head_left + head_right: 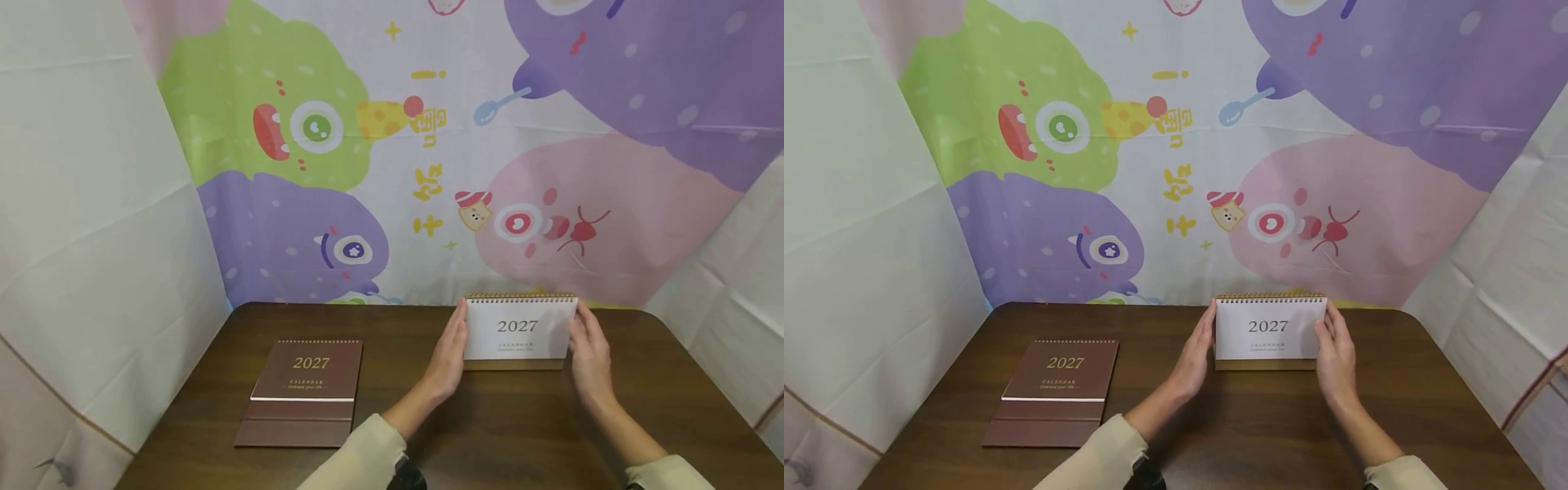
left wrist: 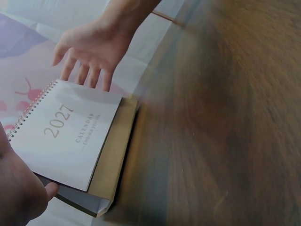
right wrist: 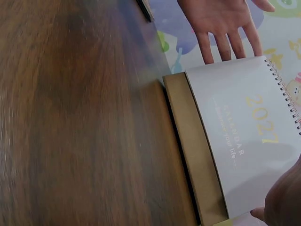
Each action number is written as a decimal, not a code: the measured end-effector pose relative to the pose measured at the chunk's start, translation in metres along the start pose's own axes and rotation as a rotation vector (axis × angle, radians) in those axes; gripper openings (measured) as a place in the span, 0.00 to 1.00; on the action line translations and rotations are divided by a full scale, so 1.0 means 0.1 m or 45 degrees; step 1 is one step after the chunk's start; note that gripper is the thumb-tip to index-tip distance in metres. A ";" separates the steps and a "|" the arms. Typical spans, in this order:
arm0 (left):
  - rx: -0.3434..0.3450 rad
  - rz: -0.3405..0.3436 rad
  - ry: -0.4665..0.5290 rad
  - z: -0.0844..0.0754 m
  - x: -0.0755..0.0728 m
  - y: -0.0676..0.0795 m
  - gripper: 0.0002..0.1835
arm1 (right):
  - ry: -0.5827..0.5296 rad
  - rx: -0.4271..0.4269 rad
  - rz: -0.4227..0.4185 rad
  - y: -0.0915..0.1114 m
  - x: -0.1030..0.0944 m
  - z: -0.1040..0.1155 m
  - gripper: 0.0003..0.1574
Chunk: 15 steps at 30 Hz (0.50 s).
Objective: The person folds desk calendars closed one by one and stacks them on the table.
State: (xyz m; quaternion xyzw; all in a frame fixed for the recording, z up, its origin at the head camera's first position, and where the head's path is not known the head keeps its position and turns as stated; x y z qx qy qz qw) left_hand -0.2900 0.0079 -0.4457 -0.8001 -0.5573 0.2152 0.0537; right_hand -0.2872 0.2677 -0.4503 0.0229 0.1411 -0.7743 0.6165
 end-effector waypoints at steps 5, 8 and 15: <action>-0.004 0.008 0.011 0.03 -0.06 0.03 0.37 | -0.027 0.028 0.016 0.04 0.06 0.03 0.39; 0.002 -0.001 0.016 0.05 -0.10 0.04 0.36 | -0.053 0.028 0.024 0.06 0.10 0.05 0.39; 0.006 -0.010 0.020 0.11 -0.15 0.09 0.34 | -0.103 0.036 0.049 0.10 0.19 0.05 0.40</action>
Point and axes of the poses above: each hand's wrist, its own y-axis away from the middle knuckle, its own x-axis out of the palm, z = x × y, the point moved 6 cm from there along -y, towards the middle knuckle, and after that the axes turned 5 degrees about z, right-handed, at the moved point
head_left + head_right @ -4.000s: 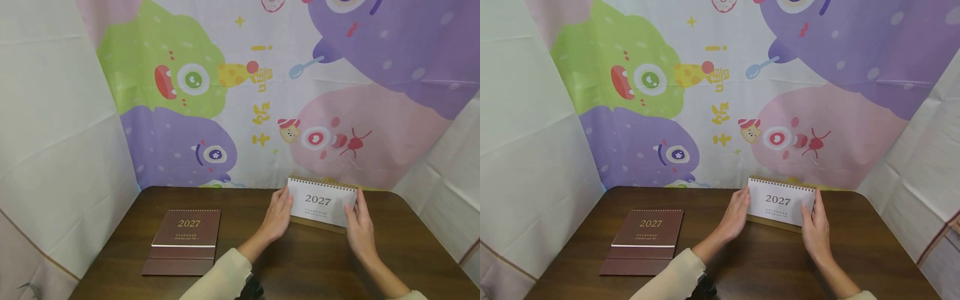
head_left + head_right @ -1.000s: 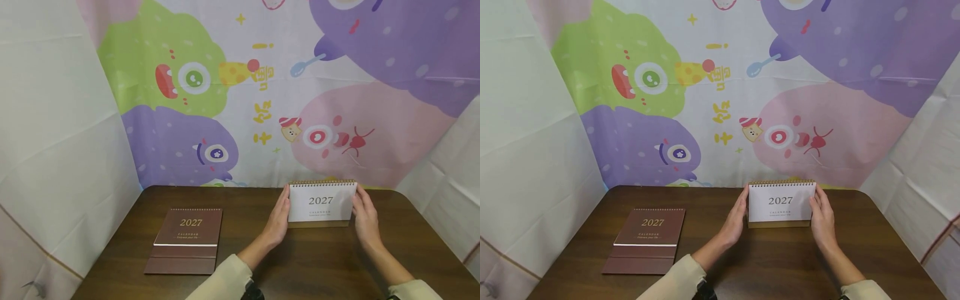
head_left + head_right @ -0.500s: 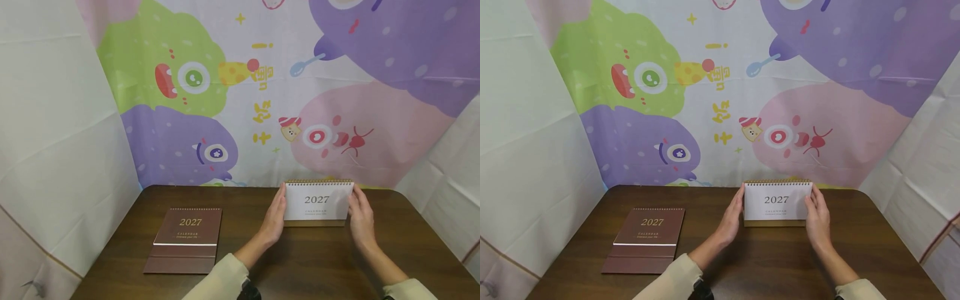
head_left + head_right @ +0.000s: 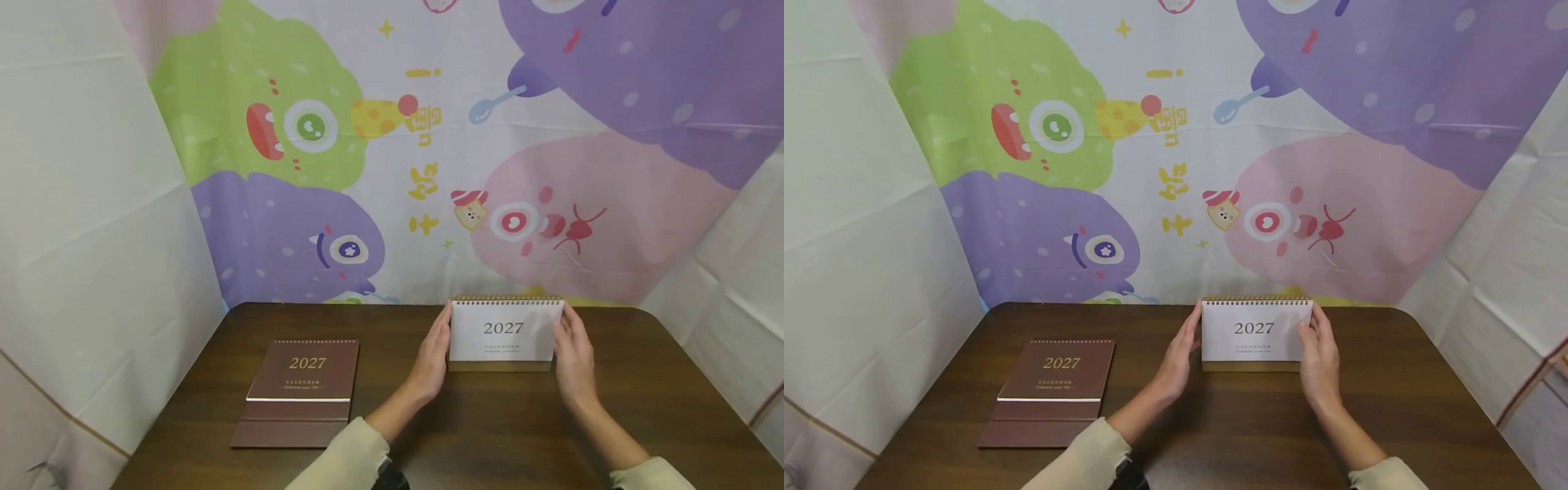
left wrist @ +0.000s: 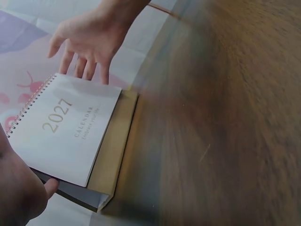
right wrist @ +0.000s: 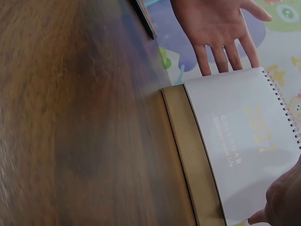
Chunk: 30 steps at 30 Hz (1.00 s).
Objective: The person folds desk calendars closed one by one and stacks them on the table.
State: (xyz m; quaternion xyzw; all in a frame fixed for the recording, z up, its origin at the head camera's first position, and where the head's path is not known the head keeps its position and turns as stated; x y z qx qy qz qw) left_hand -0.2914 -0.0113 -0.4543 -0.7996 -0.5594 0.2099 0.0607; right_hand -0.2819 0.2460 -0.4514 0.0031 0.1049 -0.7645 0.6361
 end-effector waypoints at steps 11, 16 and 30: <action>-0.020 -0.027 0.006 0.00 -0.16 0.05 0.33 | 0.000 -0.078 0.012 0.07 0.17 0.06 0.39; -0.010 -0.036 0.018 0.01 -0.24 0.07 0.33 | -0.048 -0.151 0.005 0.11 0.27 0.11 0.38; -0.010 -0.078 0.001 0.02 -0.47 0.19 0.34 | -0.056 -0.079 0.106 0.19 0.47 0.14 0.40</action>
Point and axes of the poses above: each hand's wrist, its own y-axis away from the middle knuckle, its own x-axis out of the palm, z = x × y, the point moved 6 cm from there along -y, towards the middle knuckle, and after that the axes turned 5 degrees about z, right-handed, at the moved point
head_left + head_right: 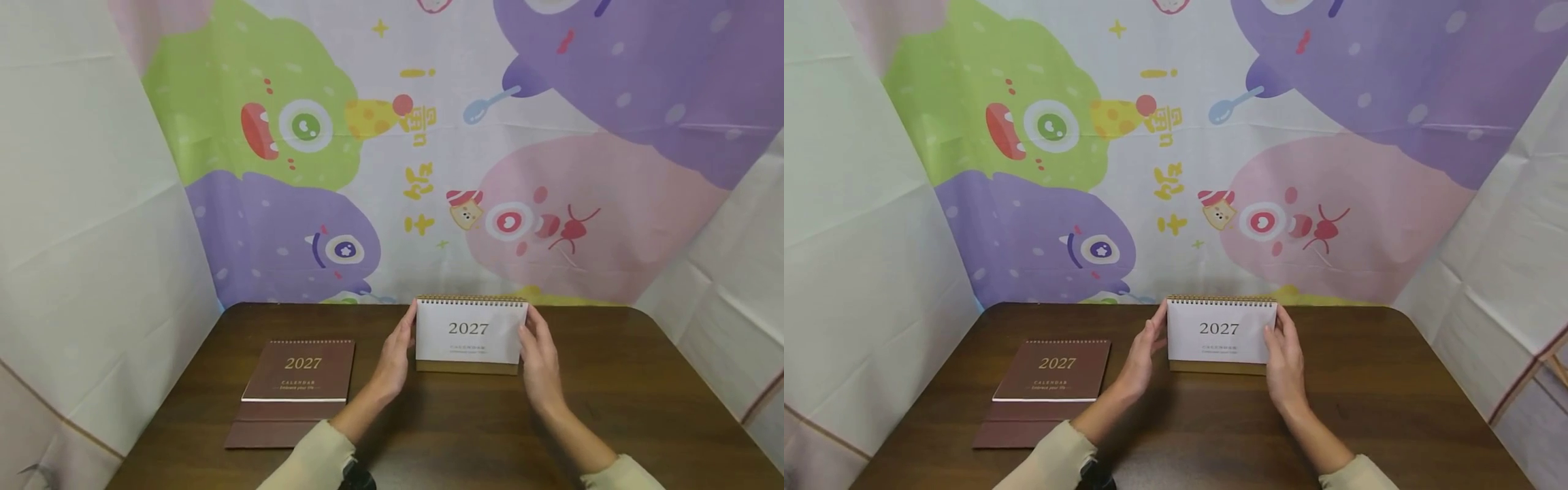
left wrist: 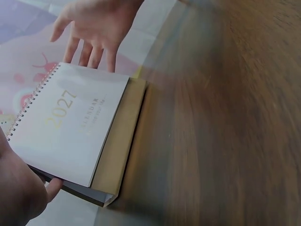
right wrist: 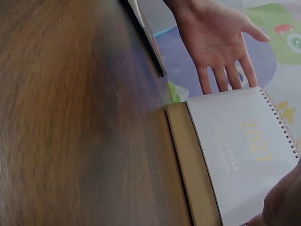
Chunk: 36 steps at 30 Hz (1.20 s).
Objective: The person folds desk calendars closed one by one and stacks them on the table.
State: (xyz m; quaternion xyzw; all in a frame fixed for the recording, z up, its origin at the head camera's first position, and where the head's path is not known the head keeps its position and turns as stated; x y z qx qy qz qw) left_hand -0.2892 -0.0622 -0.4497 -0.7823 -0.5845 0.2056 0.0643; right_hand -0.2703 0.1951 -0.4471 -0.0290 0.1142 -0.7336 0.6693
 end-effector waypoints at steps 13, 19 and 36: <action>0.038 -0.031 -0.047 -0.04 -0.21 0.13 0.34 | -0.011 -0.027 0.077 0.07 0.20 0.04 0.40; 0.139 -0.060 -0.082 0.44 -0.30 0.07 0.35 | -0.003 -0.052 0.114 0.09 0.27 0.02 0.40; 0.051 -0.093 -0.054 0.03 -0.30 0.21 0.33 | 0.071 -0.189 0.161 0.02 0.20 0.02 0.39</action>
Point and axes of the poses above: each hand's wrist, its own y-axis away from the middle knuckle, its own x-axis out of the palm, z = x × y, the point moved 6 cm from there along -y, towards the middle knuckle, and after that the axes turned 5 degrees about z, right-handed, at the moved point
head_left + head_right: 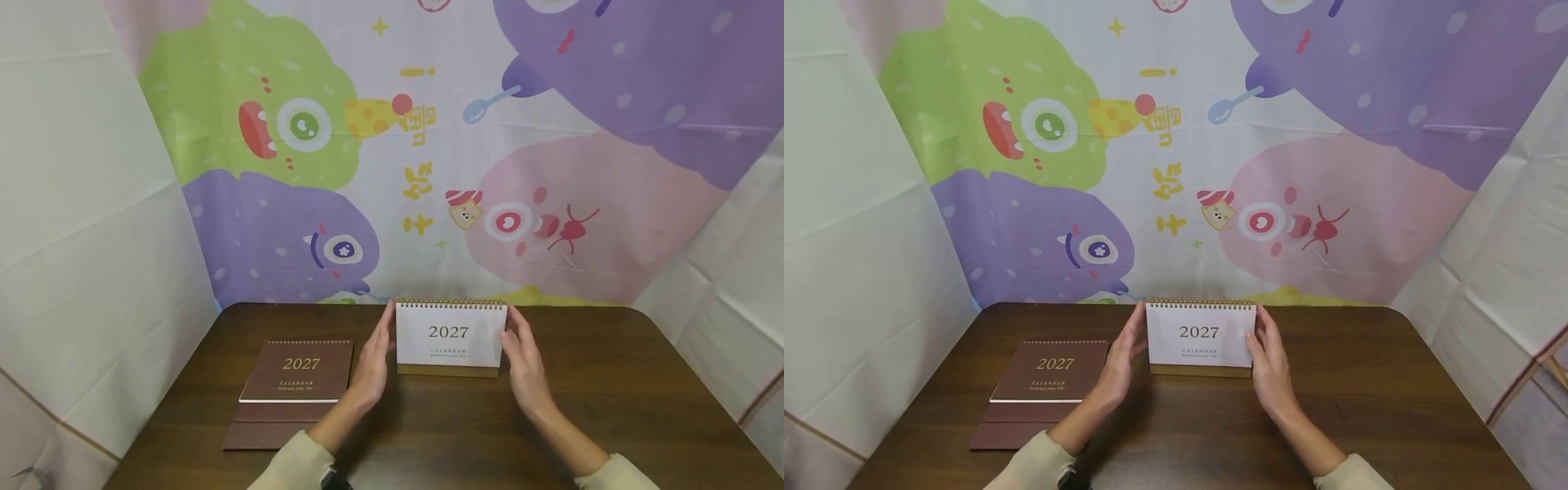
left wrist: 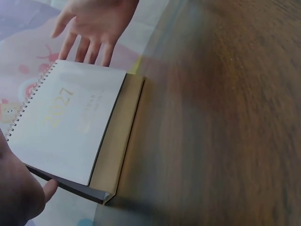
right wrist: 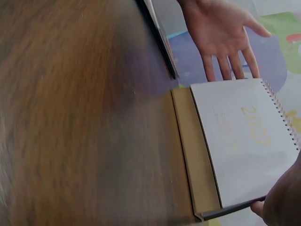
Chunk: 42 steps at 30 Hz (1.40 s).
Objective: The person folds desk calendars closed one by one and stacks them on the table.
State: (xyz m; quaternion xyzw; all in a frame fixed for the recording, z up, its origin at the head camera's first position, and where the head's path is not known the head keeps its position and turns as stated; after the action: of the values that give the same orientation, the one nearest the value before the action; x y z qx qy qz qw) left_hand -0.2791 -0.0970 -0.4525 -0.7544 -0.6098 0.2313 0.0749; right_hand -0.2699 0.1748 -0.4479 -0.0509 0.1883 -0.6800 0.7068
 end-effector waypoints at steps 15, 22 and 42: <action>0.122 -0.043 0.144 0.01 -0.19 0.02 0.35 | -0.063 -0.101 0.052 0.00 -0.10 -0.04 0.33; 0.084 0.043 0.178 0.02 -0.18 0.04 0.34 | -0.082 -0.087 0.088 -0.01 -0.09 -0.07 0.33; 0.130 0.162 0.205 0.08 -0.09 0.00 0.37 | -0.044 -0.037 0.079 -0.01 -0.07 -0.06 0.34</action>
State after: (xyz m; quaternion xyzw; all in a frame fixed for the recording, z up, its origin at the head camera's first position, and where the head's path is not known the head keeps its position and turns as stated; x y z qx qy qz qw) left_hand -0.2841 -0.1066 -0.4571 -0.8029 -0.5401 0.2050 0.1472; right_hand -0.2733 0.1827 -0.4521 -0.0670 0.1873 -0.6538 0.7300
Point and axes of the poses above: each hand's wrist, its own y-axis away from the middle knuckle, its own x-axis out of the palm, z = x × y, the point moved 6 cm from there along -y, towards the middle knuckle, and after that the axes turned 5 degrees about z, right-handed, at the moved point
